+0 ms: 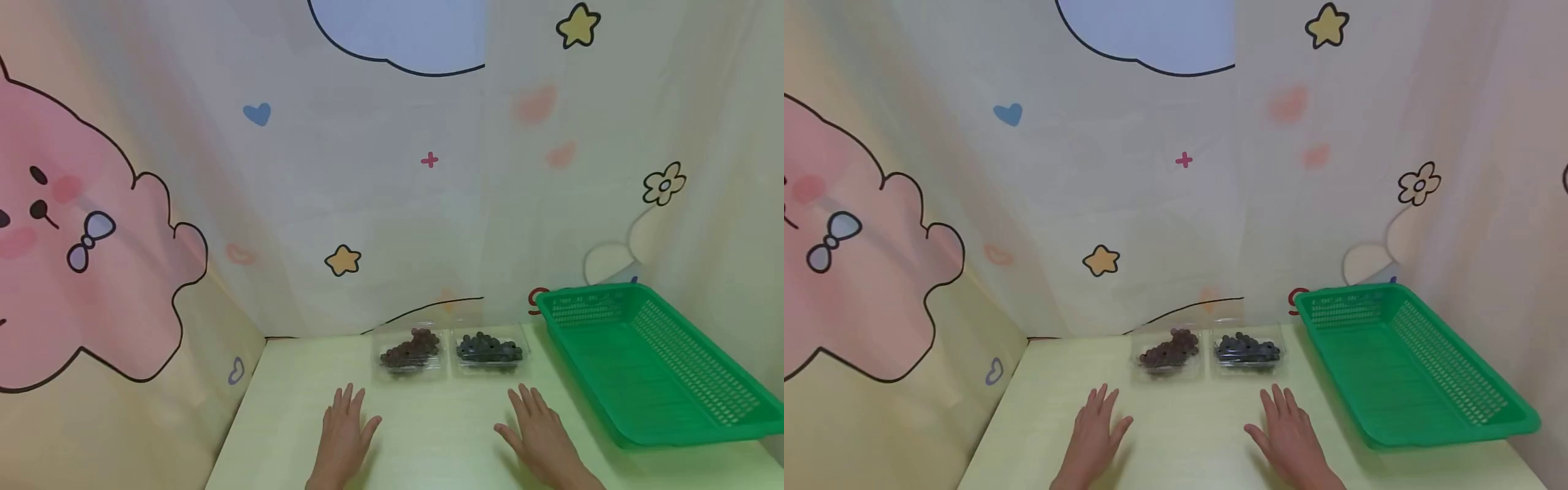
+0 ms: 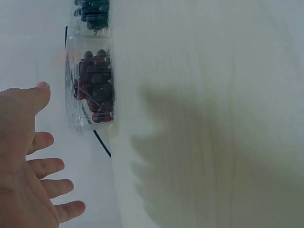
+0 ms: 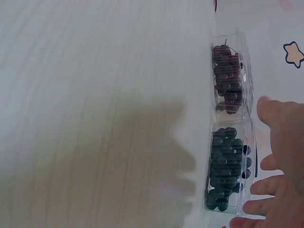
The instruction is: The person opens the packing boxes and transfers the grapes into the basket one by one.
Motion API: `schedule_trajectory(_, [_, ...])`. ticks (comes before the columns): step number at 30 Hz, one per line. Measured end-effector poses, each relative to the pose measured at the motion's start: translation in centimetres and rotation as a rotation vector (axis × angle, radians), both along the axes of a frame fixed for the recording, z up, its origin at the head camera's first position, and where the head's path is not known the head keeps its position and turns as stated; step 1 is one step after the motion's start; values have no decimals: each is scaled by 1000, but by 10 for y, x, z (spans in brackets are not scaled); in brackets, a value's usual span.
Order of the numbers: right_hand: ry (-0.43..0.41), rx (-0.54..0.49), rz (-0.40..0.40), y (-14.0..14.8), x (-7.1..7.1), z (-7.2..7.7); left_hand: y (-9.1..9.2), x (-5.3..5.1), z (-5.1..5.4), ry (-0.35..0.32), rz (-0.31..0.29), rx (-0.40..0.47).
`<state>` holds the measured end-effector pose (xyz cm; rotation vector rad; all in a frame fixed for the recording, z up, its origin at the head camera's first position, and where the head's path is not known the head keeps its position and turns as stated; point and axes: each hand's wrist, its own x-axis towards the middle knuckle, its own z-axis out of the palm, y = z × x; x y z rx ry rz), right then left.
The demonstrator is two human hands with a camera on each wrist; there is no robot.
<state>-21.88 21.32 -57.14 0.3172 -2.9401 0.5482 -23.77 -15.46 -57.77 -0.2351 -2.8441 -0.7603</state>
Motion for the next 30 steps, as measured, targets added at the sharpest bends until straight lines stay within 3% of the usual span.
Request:
schedule_trajectory(6, [62,-94,-47,-11,-10,12,2,-7,8,25,47,160])
schedule_trajectory(14, [-44,-279,-109,-27,-31,24,6,-19,11,-21,69,436])
schedule_trajectory(23, [-46,-336,-147,-44,-44,23,8,-33,7,-14,184,592])
schedule_trajectory(30, [-100,-418,-182,-54,-58,16,8,-48,5,-87,250,681])
